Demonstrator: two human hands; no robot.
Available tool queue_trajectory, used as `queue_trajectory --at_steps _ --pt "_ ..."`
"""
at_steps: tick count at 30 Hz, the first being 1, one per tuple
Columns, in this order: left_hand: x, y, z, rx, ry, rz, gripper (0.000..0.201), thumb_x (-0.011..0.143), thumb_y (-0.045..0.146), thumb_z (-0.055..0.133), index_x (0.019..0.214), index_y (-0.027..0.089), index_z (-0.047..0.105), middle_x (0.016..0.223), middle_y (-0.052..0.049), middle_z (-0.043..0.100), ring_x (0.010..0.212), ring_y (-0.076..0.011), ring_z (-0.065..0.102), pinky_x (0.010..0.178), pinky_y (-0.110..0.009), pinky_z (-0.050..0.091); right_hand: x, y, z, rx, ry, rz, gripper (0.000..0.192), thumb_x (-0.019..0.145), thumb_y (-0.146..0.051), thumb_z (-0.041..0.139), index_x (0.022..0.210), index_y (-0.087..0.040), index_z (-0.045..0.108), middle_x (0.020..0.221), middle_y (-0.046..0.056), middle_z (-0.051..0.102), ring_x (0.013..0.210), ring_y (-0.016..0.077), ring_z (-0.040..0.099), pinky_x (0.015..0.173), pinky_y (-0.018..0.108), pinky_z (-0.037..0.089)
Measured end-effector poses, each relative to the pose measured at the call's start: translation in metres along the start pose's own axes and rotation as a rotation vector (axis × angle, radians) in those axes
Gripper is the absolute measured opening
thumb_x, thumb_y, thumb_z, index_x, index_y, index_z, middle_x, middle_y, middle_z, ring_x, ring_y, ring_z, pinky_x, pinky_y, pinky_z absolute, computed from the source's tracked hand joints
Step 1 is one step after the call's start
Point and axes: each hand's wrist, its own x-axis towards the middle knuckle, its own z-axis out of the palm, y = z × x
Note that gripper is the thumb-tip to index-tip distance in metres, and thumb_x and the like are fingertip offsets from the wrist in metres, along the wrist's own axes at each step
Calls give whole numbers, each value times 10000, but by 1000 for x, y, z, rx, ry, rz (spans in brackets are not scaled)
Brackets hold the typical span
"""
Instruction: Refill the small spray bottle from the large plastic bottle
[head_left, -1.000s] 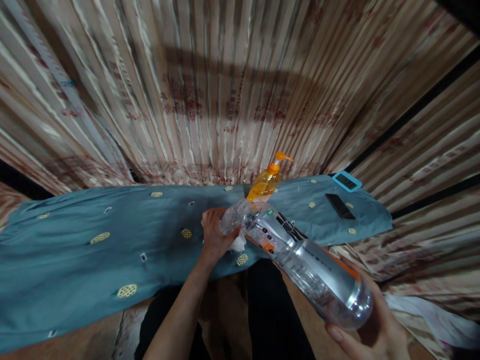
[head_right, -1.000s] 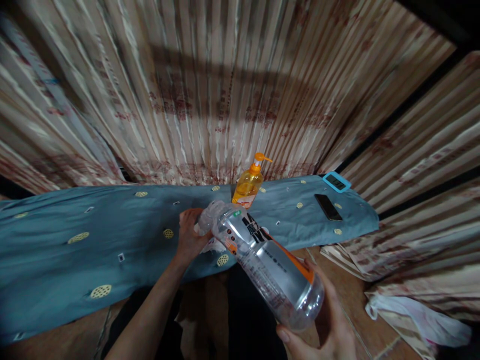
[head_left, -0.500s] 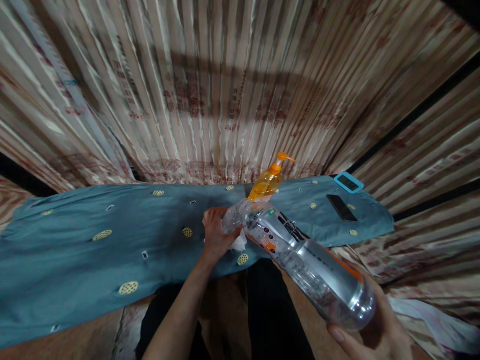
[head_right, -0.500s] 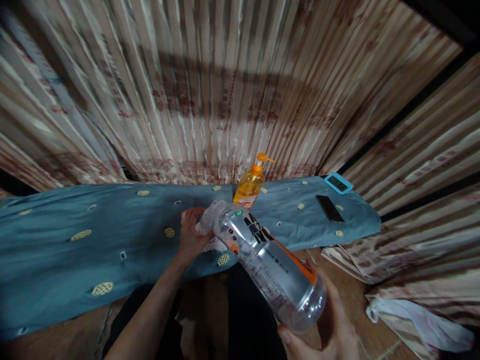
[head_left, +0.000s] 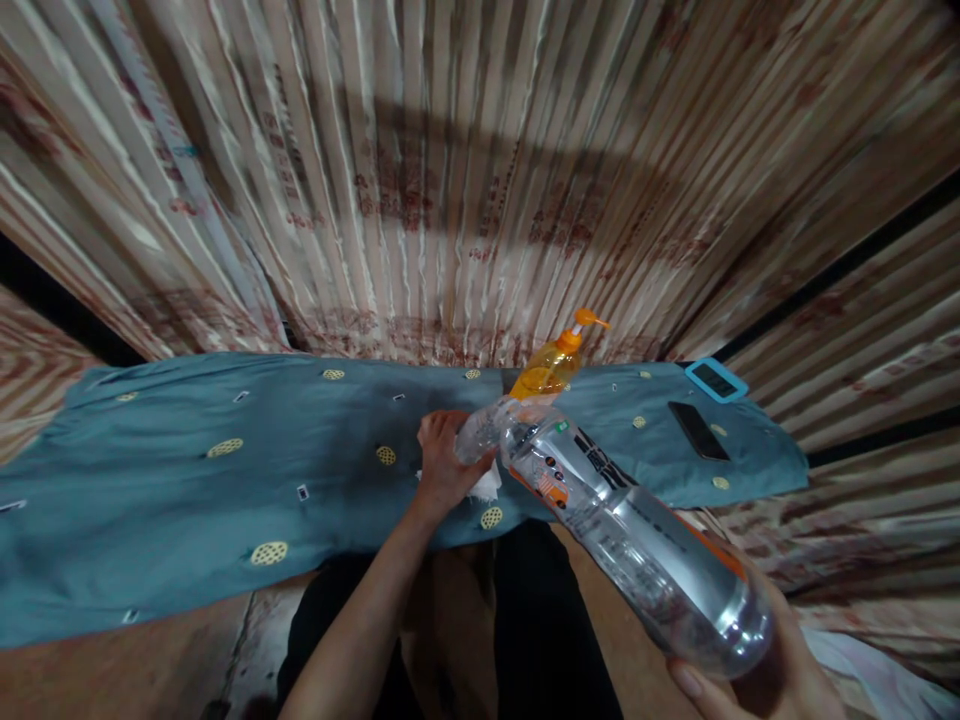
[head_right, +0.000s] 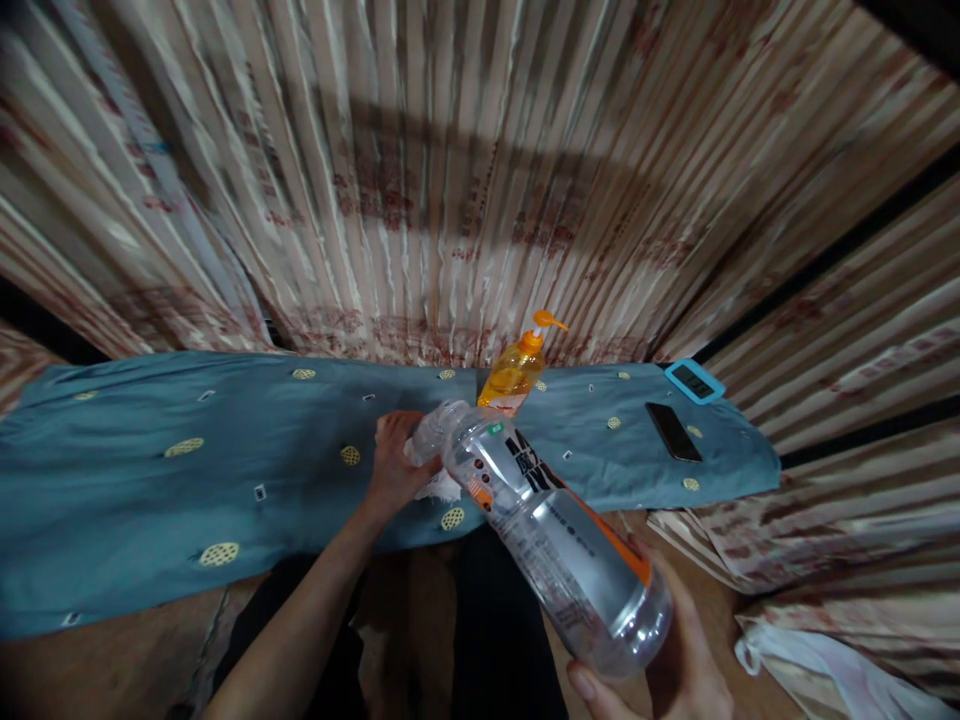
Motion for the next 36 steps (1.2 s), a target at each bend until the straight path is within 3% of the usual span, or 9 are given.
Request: queue_trajectory --at_steps 13,20,24,28,36 --pt "0 -1 0 1 -17 -1 446 677 362 820 1045 214 615 1065 -74 661 1088 -315 564 974 -476 454 9 32 -19 -132 -117 -171 876 786 -488 784 1533 -231 406 1421 142 625 1224 356 665 918 401 619" --pt "0 0 -1 12 -30 -19 445 686 381 804 1060 226 620 1073 -73 659 1095 -317 560 980 -485 458 10 13 -13 -238 -57 -180 860 802 -576 727 1523 -220 422 1361 156 666 1194 390 676 916 467 620" --pt "0 -1 0 16 -26 -12 454 678 383 805 1060 225 618 1069 -72 655 1103 -320 558 988 -489 456 14 -2 -13 -250 -43 -244 839 826 -548 714 1534 -223 400 1345 147 677 1162 373 697 887 430 636" --pt "-1 -2 1 9 -18 -9 448 676 379 810 1050 226 616 1074 -76 660 1100 -319 558 989 -484 456 16 6 -19 -283 -92 -293 841 848 -490 721 1561 -223 364 1341 153 678 1140 357 710 860 394 644" --pt "0 0 0 -7 -25 -18 444 694 402 806 1053 214 626 1078 -80 660 1101 -317 559 989 -492 459 13 27 -23 -212 -139 -228 911 823 -474 757 1590 -226 333 1468 184 572 1264 371 634 926 430 608"
